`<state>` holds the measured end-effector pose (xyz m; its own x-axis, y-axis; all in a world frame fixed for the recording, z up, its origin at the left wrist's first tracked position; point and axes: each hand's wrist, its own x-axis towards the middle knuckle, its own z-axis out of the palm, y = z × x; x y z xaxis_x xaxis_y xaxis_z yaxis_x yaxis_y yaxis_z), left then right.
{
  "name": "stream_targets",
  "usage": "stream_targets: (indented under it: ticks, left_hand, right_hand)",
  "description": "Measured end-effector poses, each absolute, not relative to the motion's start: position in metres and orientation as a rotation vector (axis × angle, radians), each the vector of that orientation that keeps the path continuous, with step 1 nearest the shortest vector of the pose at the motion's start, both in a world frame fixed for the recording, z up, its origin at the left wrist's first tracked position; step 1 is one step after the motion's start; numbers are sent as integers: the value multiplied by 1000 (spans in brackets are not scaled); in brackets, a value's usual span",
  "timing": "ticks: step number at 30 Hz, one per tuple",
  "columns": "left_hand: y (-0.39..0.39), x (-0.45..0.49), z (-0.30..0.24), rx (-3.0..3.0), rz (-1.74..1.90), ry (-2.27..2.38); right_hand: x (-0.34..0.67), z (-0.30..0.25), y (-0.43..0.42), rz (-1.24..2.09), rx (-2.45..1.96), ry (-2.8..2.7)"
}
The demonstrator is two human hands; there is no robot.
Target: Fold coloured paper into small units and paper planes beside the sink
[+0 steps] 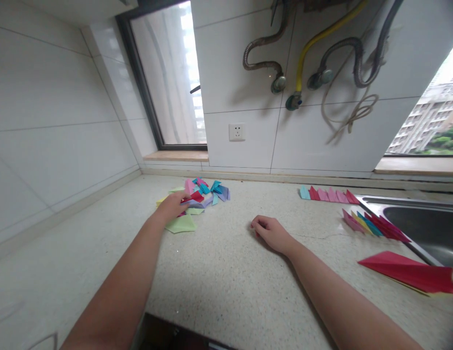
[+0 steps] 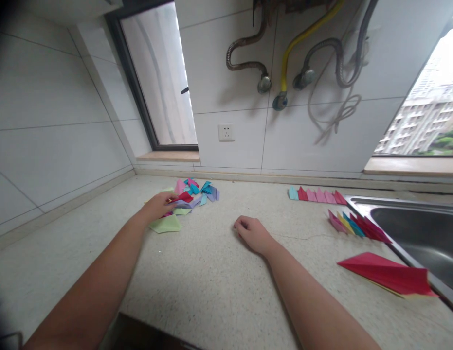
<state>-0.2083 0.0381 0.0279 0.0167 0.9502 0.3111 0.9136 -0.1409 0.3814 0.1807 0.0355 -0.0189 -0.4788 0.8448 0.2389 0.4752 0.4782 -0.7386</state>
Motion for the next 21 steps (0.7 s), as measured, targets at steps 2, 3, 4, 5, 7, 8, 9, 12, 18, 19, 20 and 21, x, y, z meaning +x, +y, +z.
stream_targets:
  ticks: [2,3,4,5,7,8,9,12,18,19,20,21]
  left_hand:
    - [39,-211,25,2236,747,1994]
    - [39,-212,24,2261,730,1979]
    - [39,-213,23,2268,717,1967]
    - [39,-213,22,2268,700,1960]
    - [39,-214,21,2264,654,1972]
    - [39,-214,20,2264,626,1993]
    - [39,-214,19,2263,591,2022]
    - [38,-213,18,2256,499,2113]
    - [35,-212,21,2287,508,2241]
    - [34,-211,22,2298,527,2250]
    - [34,-209,24,2305,546,2260]
    - [33,-208,27,2308,566,2270]
  right_hand:
    - [181,-19,36,816,-1088,-2130]
    - [181,-19,36,816,-1091,-2130]
    - [180,-19,36,813,-1095,-2130]
    - [180,-20,36,810,-1099,-2131]
    - [180,-20,36,807,-1100,-2135]
    - [180,-19,36,808,-1098,-2139]
    - [180,-19,36,810,-1094,-2141]
    - [180,-19,36,806,-1086,-2143]
    - [181,-19,36,803,-1084,-2150]
    - [181,-19,36,803,-1087,-2151]
    - [181,-19,36,802,-1089,-2153]
    - [181,-19,36,801,-1089,-2155]
